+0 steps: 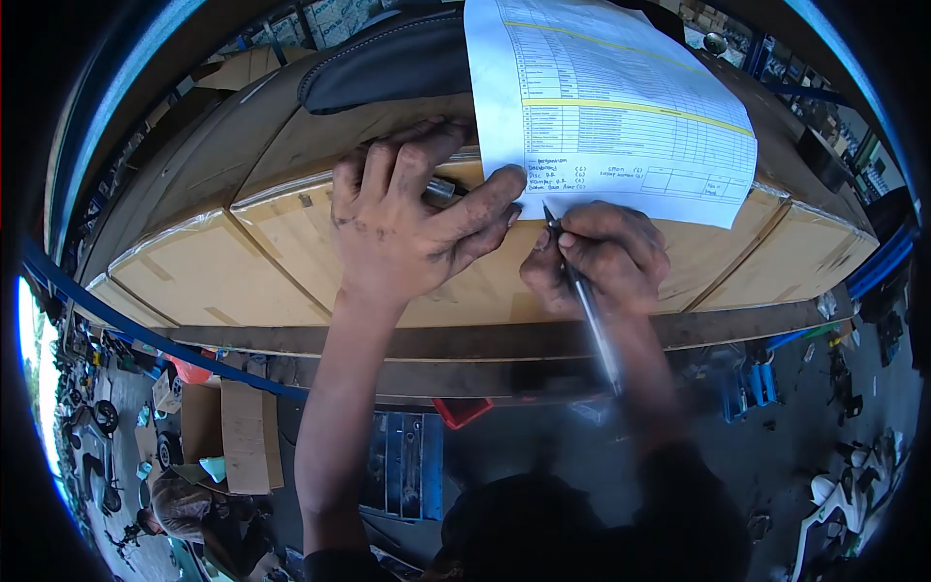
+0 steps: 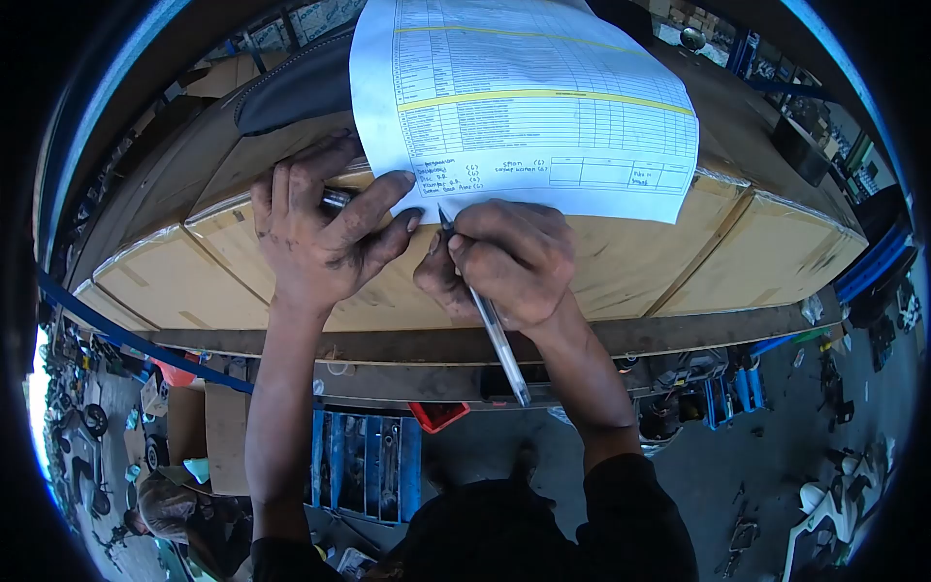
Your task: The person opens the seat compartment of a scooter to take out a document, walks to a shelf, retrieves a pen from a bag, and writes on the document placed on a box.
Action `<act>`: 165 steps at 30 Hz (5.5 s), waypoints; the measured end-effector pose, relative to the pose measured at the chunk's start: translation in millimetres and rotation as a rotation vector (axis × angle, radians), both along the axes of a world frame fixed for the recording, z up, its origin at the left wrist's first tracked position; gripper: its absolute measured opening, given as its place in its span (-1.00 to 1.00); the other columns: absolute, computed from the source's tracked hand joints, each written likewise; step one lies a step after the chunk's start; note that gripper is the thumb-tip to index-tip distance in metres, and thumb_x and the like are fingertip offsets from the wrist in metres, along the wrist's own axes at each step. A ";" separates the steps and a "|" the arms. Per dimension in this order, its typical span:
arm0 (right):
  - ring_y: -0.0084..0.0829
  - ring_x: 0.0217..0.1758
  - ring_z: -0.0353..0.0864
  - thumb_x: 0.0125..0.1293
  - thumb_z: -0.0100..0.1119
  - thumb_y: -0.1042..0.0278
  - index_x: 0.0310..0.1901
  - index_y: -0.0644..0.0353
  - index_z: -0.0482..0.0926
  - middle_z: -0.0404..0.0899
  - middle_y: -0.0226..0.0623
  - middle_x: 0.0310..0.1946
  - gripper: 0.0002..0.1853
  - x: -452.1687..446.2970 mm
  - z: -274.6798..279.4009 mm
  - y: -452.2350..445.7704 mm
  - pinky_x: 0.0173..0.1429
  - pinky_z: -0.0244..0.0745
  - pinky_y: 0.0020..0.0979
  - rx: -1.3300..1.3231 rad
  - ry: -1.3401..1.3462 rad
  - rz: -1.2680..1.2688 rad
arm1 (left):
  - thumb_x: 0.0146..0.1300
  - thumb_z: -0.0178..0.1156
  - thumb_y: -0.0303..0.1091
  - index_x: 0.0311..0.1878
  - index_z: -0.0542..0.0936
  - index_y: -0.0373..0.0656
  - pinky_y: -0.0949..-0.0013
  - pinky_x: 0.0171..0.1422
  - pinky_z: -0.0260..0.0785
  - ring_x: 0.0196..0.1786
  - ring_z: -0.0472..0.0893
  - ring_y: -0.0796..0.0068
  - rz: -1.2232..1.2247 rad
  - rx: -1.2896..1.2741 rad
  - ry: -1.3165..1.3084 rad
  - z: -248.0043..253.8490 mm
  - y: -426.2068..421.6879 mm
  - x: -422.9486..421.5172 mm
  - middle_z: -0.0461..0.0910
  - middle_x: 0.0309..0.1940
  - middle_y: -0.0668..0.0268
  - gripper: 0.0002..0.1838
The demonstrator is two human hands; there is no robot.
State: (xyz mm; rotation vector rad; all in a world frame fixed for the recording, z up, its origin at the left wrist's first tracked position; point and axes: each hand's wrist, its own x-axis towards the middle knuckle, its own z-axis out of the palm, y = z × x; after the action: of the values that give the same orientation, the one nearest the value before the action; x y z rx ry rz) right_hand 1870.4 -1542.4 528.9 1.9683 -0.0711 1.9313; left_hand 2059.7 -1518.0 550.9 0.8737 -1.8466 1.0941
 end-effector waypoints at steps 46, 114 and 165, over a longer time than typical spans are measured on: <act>-0.42 -0.62 0.58 -0.06 0.36 0.55 -0.50 0.25 0.40 0.56 -0.22 -0.55 -0.76 -0.8 -2.5 18.3 -0.54 0.49 -0.48 -0.021 0.077 -0.114 | -0.05 0.45 0.09 0.07 0.61 0.49 0.28 0.01 0.21 -0.01 0.53 0.47 -0.005 0.008 0.013 -2.0 -1.1 0.5 0.53 0.06 0.49 -0.48; -0.49 -0.70 0.48 -0.24 0.28 0.65 -0.59 0.17 0.33 0.45 -0.32 -0.62 -0.72 -0.7 4.9 3.0 -0.63 0.37 -0.50 0.010 -0.016 -0.055 | -0.03 0.43 0.03 0.00 0.67 0.41 0.24 0.02 0.22 -0.01 0.53 0.39 -0.040 0.007 -0.012 -0.9 0.3 2.6 0.52 0.03 0.41 -0.56; -0.56 -0.65 0.48 -0.26 0.36 0.59 -0.68 0.11 0.30 0.45 -0.39 -0.52 -0.67 -2.4 4.0 -1.1 -0.62 0.30 -0.52 0.004 0.130 -0.085 | -0.02 0.44 -0.01 0.03 0.65 0.34 0.18 0.14 0.22 0.11 0.54 0.30 -0.076 0.028 0.024 -3.7 0.7 -0.5 0.54 0.08 0.34 -0.54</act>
State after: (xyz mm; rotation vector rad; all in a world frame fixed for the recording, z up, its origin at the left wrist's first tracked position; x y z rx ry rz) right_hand 1868.0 -1543.4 532.9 2.0540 -0.1210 1.7473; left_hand 2059.2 -1517.3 547.1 0.8226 -1.8636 1.0088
